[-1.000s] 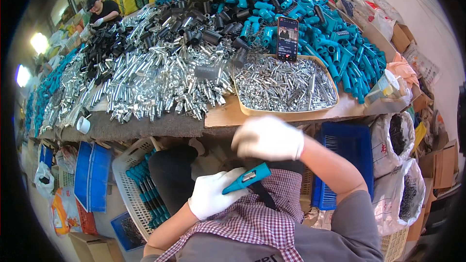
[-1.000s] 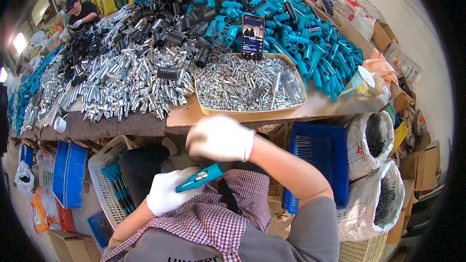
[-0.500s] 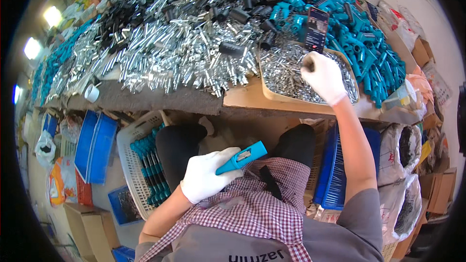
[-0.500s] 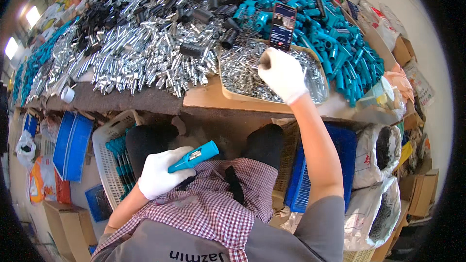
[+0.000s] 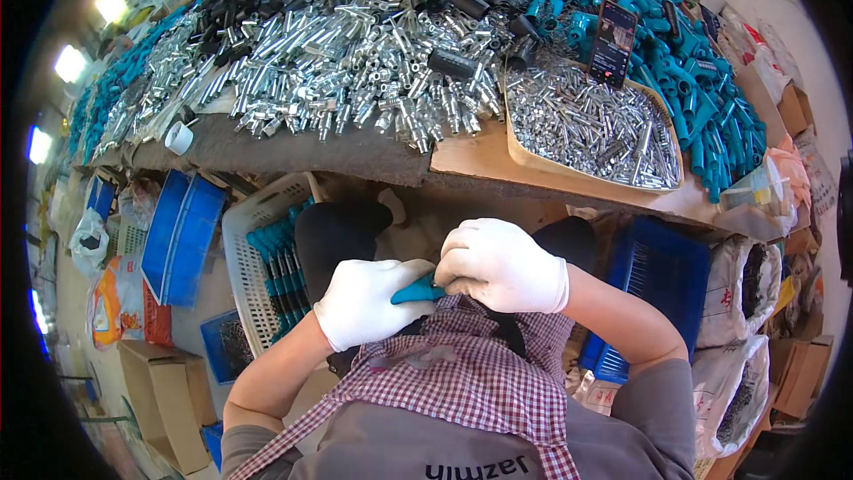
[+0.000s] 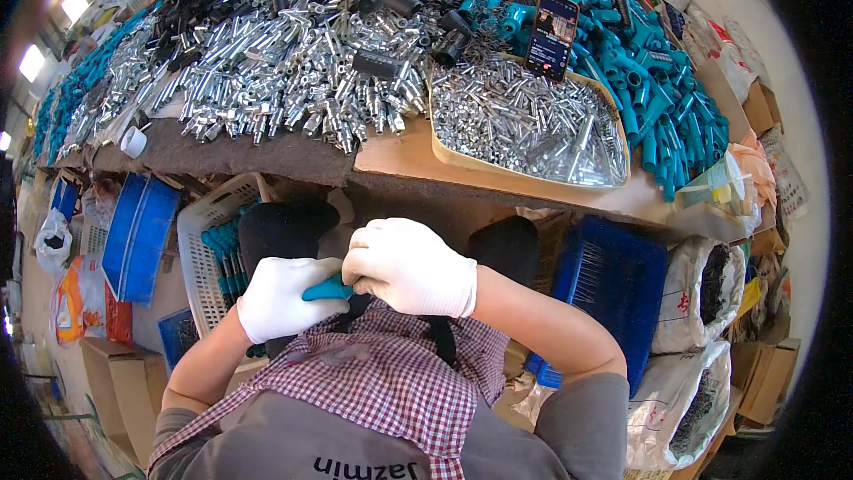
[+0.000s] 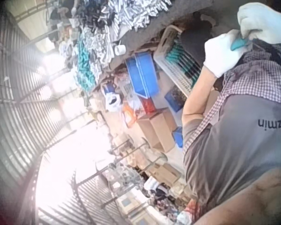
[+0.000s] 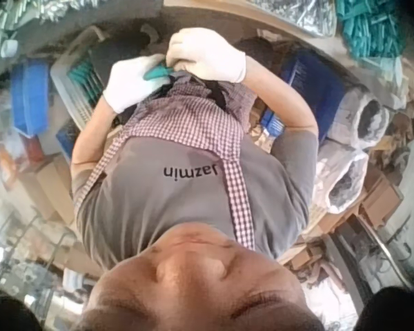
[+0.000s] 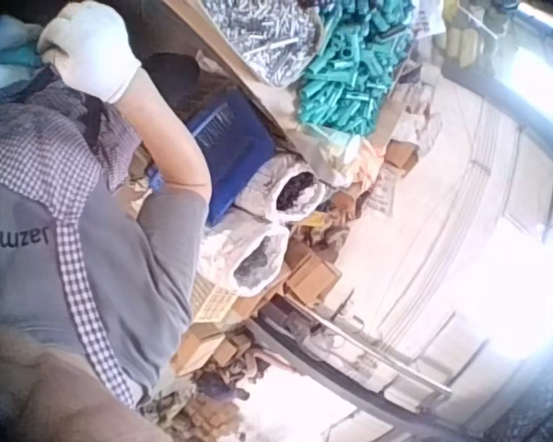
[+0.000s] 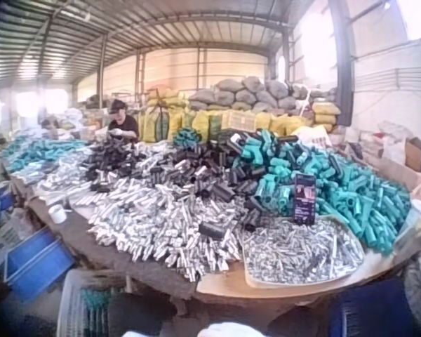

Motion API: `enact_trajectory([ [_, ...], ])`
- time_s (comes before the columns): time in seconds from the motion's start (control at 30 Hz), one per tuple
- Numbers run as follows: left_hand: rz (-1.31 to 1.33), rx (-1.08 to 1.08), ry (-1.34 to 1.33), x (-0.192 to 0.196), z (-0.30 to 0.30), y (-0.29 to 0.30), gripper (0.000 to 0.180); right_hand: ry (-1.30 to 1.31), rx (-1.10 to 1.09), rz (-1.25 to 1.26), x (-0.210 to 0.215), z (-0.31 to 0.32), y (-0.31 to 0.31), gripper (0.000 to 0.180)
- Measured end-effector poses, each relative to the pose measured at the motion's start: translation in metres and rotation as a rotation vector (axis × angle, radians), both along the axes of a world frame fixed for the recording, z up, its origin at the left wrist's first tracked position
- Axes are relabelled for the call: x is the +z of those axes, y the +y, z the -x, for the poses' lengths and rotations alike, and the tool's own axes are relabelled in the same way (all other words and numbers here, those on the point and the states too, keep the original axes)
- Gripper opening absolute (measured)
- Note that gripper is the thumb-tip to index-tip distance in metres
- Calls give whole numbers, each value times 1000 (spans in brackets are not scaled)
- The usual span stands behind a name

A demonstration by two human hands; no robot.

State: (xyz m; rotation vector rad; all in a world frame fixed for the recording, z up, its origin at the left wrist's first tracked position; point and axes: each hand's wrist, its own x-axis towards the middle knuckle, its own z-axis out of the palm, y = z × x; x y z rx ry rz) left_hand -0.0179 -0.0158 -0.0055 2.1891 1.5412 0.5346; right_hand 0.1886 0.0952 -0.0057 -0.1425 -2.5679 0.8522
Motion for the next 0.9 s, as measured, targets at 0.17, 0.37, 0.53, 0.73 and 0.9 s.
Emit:
enact_trajectory([
  [0.17,60,-42,48,-1,-2,6,34,-154,-47,-206,5,4,-10,9],
  [0.37,63,-67,122,-10,-10,3,37,-574,-238,-165,26,12,-37,13],
  [0.53,-3,-84,91,-2,-8,2,38,-633,-87,251,23,3,16,37],
  [0.73,-33,-97,72,6,-7,-2,43,-753,157,771,-2,-4,28,59],
  [0.9,-72,-112,97,5,-6,-4,42,-766,58,810,4,-6,16,54],
])
